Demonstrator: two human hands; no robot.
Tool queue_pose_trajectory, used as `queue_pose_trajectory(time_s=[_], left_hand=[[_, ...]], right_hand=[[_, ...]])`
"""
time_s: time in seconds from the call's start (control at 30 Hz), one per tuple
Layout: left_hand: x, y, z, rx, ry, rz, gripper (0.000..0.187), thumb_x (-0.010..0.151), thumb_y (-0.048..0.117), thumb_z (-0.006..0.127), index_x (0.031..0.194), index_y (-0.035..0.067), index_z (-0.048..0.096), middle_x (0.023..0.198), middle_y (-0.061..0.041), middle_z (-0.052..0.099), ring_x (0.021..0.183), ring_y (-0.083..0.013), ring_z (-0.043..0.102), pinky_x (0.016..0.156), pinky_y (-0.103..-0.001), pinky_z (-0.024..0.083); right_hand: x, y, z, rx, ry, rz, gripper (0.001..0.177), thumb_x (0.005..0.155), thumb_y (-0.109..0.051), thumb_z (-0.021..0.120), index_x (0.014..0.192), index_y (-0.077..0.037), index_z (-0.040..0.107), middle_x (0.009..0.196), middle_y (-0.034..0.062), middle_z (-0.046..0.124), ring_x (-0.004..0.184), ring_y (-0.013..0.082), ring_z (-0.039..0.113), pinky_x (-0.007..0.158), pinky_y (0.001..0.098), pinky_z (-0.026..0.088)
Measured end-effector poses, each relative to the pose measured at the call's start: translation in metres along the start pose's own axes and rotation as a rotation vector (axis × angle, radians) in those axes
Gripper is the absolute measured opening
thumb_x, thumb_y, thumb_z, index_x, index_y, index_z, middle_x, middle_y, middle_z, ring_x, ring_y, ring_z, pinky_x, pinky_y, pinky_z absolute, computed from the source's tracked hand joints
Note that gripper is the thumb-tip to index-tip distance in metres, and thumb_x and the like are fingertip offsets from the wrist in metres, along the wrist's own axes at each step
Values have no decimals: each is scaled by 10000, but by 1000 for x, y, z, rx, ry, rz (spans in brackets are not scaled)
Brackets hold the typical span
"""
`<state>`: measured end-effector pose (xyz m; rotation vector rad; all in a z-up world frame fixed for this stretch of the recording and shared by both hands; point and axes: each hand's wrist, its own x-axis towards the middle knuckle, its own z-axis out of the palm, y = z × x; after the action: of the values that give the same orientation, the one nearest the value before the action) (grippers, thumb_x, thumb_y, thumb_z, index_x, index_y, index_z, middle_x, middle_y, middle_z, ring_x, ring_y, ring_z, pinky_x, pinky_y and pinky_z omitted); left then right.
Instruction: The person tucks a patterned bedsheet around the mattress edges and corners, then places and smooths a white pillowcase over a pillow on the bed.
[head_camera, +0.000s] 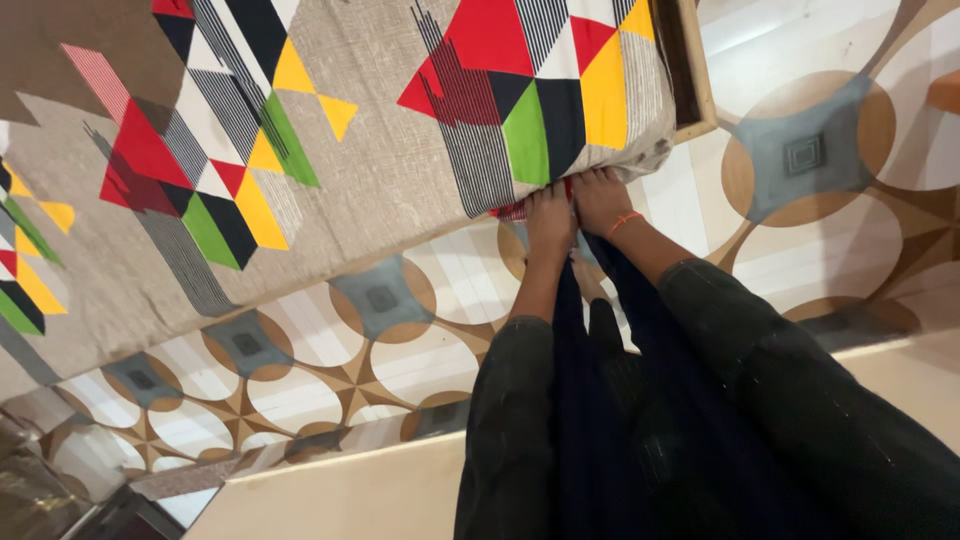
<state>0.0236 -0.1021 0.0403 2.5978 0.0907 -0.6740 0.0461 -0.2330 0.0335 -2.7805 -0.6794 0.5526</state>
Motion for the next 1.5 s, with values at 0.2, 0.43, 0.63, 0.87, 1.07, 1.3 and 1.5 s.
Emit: queue_pose_trajectory(time_s=[0.2, 0.43, 0.63, 0.87, 1.07, 1.3, 1.5], left_hand=[[38, -2, 29, 87, -77, -163, 236, 978, 170, 555, 982, 103, 781, 1033, -178, 768, 1067, -340, 718, 1088, -556, 420], [23, -10, 20, 29, 34, -46, 488, 798, 168, 679, 1276, 79, 635, 1271, -162, 681, 1263, -339, 571, 1070, -546, 418], [-2, -1, 18, 7, 136, -19, 767, 769, 189, 735, 1470, 76, 444, 1499, -166, 486, 1413, -378, 416, 1089, -522, 418], [-51, 69, 67, -44, 210, -77, 708, 814, 112, 706, 1475, 67, 457, 1510, -161, 473, 1410, -364, 431, 1113, -529, 383], [-15, 101, 73, -24, 206, 13, 652, 827, 53, 668, 1455, 80, 492, 1447, -141, 525, 1404, -339, 473, 1103, -499, 431], [11, 122, 55, 31, 271, 24, 702, 763, 57, 698, 1425, 60, 464, 1466, -138, 482, 1403, -357, 434, 1145, -500, 387], [17, 125, 43, 44, 89, -40, 896, 668, 67, 741, 1494, 80, 393, 1544, -113, 399, 1448, -352, 354, 1195, -525, 266]], right_hand=[[26, 20, 46, 39, -229, 88, 231, 984, -233, 607, 1148, -124, 728, 1194, 142, 738, 1158, 319, 677, 1029, 467, 473], [7, 21, 26, 129, -12, -50, 465, 823, -282, 681, 1226, -52, 649, 1218, 174, 668, 1222, 338, 592, 1118, 498, 366], [-34, 8, -18, 24, 262, -171, 553, 825, -194, 643, 1354, -32, 614, 1374, 150, 611, 1318, 305, 531, 1122, 538, 341], [-91, 78, -32, -17, 54, -149, 470, 863, -113, 596, 1324, -23, 623, 1358, 127, 636, 1373, 280, 531, 1130, 478, 408], [-85, 120, -48, -32, 118, -250, 434, 878, -111, 612, 1303, -26, 638, 1318, 123, 654, 1296, 293, 574, 1091, 449, 437], [-64, 126, -52, 144, 158, -271, 577, 852, -92, 637, 1414, 24, 583, 1407, 166, 610, 1327, 323, 550, 1081, 445, 442], [-48, 139, -30, 8, 143, -208, 661, 790, -115, 682, 1432, -13, 565, 1452, 179, 566, 1365, 346, 507, 1113, 501, 400]])
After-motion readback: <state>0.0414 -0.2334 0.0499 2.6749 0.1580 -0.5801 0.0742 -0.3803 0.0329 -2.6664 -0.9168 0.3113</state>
